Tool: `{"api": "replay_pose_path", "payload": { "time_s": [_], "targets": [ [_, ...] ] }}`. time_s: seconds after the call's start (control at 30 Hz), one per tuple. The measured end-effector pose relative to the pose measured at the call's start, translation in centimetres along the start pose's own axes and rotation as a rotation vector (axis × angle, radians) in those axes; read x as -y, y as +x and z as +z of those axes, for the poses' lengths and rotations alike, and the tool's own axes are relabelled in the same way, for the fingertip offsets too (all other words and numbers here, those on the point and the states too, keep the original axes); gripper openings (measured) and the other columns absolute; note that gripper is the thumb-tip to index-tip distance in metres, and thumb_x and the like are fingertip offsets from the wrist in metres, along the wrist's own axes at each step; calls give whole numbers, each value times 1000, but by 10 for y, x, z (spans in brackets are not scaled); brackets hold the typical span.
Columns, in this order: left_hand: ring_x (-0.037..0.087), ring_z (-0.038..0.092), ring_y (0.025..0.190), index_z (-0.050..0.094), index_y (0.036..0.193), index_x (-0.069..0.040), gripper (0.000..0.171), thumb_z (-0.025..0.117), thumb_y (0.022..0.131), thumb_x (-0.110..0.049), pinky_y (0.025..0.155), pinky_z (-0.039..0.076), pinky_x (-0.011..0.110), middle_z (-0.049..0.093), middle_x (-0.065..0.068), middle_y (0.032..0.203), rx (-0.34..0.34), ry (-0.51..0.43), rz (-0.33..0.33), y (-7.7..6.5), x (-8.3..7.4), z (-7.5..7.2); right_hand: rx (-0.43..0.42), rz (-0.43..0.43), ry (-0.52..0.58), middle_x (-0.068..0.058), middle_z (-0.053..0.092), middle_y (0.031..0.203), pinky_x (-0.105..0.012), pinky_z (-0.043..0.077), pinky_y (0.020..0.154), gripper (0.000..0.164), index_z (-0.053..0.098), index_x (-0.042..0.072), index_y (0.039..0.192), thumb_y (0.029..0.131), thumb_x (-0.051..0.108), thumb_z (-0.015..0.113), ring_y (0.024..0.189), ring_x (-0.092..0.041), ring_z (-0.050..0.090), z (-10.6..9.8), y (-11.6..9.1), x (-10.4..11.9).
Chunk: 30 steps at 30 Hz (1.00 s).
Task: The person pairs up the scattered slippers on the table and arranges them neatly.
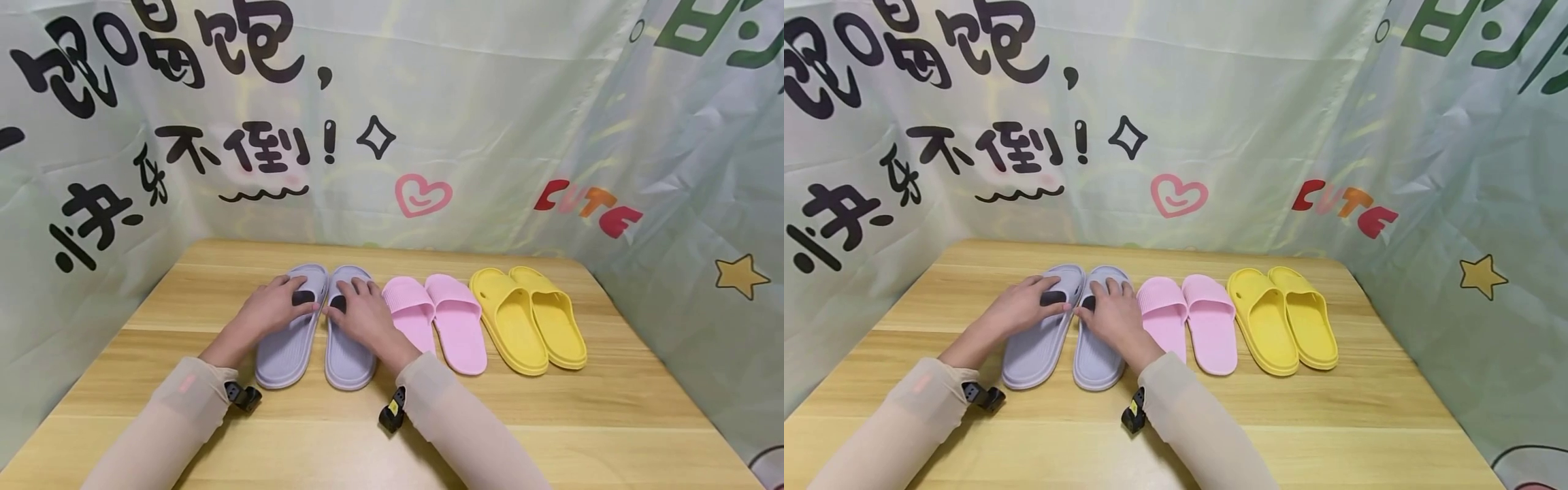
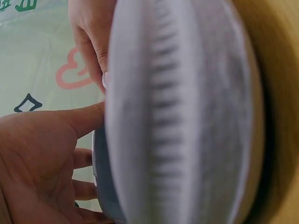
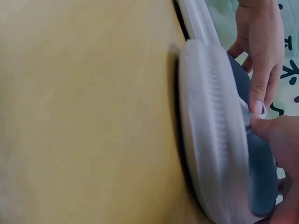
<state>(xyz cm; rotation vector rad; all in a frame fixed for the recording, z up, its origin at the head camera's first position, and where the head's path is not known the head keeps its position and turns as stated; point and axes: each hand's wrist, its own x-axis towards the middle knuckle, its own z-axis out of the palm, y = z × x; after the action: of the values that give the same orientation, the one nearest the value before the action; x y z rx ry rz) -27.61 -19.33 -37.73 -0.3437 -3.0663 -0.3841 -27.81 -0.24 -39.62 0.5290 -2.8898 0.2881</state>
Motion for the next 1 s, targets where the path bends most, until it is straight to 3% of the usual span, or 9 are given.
{"api": "replay_pose_path", "payload": {
  "time_s": [0.33, 0.57, 1.0],
  "targets": [
    [52, 40, 108, 35, 137, -11, 73, 52, 81, -55, 85, 34, 59, 35, 27, 132, -2, -6, 1, -2, -5, -1, 36, -33, 4, -10, 36, 136, -43, 29, 99, 64, 38, 22, 135, 83, 58, 46, 122, -35, 33, -2, 4, -6],
    [51, 41, 107, 35, 137, -12, 72, 53, 81, -54, 84, 35, 59, 36, 26, 132, 0, -5, 2, -2, -7, 0, 15, -55, -25, -10, 38, 135, -43, 29, 99, 64, 38, 21, 135, 83, 58, 46, 121, -35, 35, -2, 2, -8],
    [50, 37, 112, 35, 137, -13, 71, 53, 82, -53, 87, 32, 59, 35, 25, 133, 1, -16, 17, -3, -6, -2, -9, -39, 36, -9, 37, 136, -40, 31, 98, 63, 40, 21, 134, 83, 57, 47, 121, -31, 36, -9, -9, -18]
  ]
}}
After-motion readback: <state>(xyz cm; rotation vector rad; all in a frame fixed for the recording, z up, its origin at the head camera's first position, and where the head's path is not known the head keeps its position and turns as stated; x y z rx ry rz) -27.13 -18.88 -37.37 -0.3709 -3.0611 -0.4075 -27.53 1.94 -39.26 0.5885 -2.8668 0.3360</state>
